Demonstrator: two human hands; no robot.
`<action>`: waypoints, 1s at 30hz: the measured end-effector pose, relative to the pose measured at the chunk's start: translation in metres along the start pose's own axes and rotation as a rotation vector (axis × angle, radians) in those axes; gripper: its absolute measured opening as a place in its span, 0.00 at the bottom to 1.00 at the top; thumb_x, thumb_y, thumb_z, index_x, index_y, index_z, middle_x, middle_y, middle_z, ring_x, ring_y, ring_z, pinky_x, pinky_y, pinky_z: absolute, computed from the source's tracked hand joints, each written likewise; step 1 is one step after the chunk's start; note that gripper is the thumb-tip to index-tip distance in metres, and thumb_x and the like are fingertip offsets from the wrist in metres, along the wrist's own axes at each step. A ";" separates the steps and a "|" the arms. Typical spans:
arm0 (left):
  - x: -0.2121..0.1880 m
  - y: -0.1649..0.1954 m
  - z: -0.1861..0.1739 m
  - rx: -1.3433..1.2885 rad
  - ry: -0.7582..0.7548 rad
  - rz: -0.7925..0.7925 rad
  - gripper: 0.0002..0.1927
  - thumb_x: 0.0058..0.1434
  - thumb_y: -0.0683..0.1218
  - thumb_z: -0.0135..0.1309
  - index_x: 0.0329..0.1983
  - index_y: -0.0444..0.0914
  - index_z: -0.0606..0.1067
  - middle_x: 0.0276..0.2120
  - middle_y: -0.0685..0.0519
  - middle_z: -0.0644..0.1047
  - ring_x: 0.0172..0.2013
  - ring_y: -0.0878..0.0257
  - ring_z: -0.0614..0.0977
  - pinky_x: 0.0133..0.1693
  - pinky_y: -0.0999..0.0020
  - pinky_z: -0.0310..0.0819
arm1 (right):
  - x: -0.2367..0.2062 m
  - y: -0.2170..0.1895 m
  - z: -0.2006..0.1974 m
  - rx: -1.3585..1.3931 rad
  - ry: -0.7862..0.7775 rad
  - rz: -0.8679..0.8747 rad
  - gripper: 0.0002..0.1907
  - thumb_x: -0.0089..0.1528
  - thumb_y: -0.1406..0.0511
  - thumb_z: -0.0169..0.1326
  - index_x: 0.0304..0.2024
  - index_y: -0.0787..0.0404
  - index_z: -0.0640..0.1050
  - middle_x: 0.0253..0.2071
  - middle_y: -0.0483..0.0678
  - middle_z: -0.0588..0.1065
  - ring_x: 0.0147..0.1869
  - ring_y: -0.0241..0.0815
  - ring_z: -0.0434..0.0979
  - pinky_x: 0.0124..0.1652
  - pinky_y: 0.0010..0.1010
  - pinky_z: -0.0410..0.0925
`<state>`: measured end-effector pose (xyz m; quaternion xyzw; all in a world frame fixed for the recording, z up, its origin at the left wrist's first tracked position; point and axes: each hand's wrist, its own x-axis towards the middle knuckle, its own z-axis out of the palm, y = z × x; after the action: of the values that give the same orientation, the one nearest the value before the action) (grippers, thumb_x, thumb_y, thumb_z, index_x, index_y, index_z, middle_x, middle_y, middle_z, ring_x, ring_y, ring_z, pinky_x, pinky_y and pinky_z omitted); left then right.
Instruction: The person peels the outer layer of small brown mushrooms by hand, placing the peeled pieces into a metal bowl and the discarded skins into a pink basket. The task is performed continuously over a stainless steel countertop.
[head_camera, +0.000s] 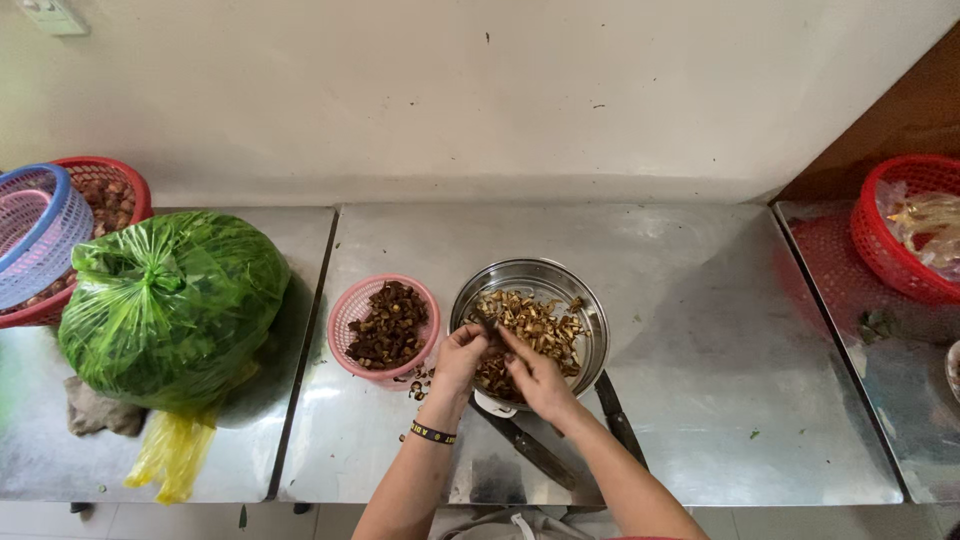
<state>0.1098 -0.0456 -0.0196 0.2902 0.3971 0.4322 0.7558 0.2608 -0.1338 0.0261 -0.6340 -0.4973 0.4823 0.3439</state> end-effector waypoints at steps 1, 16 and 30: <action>-0.001 0.000 0.000 0.028 -0.001 -0.004 0.05 0.61 0.37 0.55 0.40 0.32 0.77 0.35 0.51 0.81 0.35 0.62 0.84 0.41 0.68 0.79 | -0.001 0.001 0.001 -0.021 0.039 -0.239 0.29 0.72 0.65 0.45 0.76 0.42 0.62 0.32 0.40 0.70 0.27 0.30 0.65 0.30 0.24 0.64; 0.003 -0.003 -0.006 0.135 0.036 -0.009 0.08 0.61 0.39 0.55 0.43 0.31 0.76 0.36 0.49 0.82 0.35 0.62 0.85 0.41 0.69 0.80 | 0.014 0.005 -0.007 0.159 0.085 -0.015 0.29 0.72 0.65 0.43 0.75 0.40 0.62 0.26 0.41 0.67 0.23 0.30 0.60 0.24 0.21 0.60; -0.002 -0.008 -0.007 0.171 0.037 0.019 0.07 0.61 0.37 0.55 0.42 0.33 0.77 0.35 0.50 0.82 0.35 0.63 0.84 0.41 0.70 0.80 | 0.027 0.033 0.003 0.115 0.039 0.028 0.24 0.72 0.63 0.44 0.71 0.47 0.70 0.25 0.43 0.68 0.24 0.33 0.65 0.25 0.28 0.62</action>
<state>0.1068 -0.0501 -0.0293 0.3494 0.4438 0.4093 0.7166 0.2694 -0.1168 -0.0126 -0.6293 -0.4531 0.5024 0.3824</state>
